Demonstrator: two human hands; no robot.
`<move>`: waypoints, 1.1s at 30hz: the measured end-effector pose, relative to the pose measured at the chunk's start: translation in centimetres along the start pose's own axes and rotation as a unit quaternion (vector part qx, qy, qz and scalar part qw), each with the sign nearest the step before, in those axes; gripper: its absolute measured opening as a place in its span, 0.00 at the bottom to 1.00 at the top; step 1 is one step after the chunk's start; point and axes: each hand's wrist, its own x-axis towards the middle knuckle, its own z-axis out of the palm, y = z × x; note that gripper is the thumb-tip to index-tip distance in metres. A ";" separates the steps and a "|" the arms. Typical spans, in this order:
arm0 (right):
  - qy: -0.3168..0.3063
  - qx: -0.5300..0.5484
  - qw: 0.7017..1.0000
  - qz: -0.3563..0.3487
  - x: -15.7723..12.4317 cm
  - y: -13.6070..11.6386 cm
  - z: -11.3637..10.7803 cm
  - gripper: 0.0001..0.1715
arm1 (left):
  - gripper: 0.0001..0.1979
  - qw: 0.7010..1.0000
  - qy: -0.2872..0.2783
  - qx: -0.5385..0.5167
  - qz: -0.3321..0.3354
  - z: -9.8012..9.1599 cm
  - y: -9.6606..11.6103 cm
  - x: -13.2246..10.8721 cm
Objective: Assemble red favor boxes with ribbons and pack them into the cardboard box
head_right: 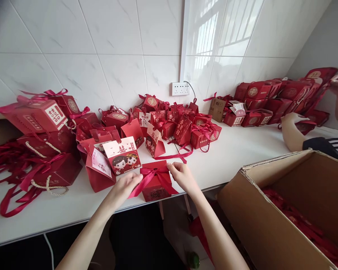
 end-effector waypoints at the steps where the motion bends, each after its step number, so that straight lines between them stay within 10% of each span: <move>1: -0.006 0.018 1.000 0.000 0.0 0.2 0.1 0.27 | 0.20 1.000 -0.022 0.011 -0.003 0.0 0.2 -0.6; 9: -0.028 0.096 0.995 0.007 -0.3 0.6 0.6 0.25 | 0.17 0.987 -0.139 -0.082 -0.011 1.2 1.5 -3.7; 16: -0.020 0.095 0.995 0.004 -0.2 1.0 0.2 0.28 | 0.11 0.957 -0.243 0.157 0.006 -1.6 -0.7 -4.7; 21: 0.029 0.066 0.997 0.002 0.3 0.6 -0.7 0.30 | 0.20 0.997 -0.032 0.069 0.015 -3.4 -0.6 -0.6; 33: -0.027 0.129 0.991 -0.001 -0.4 0.8 0.9 0.28 | 0.19 0.990 0.104 -0.021 0.096 2.5 -0.4 0.8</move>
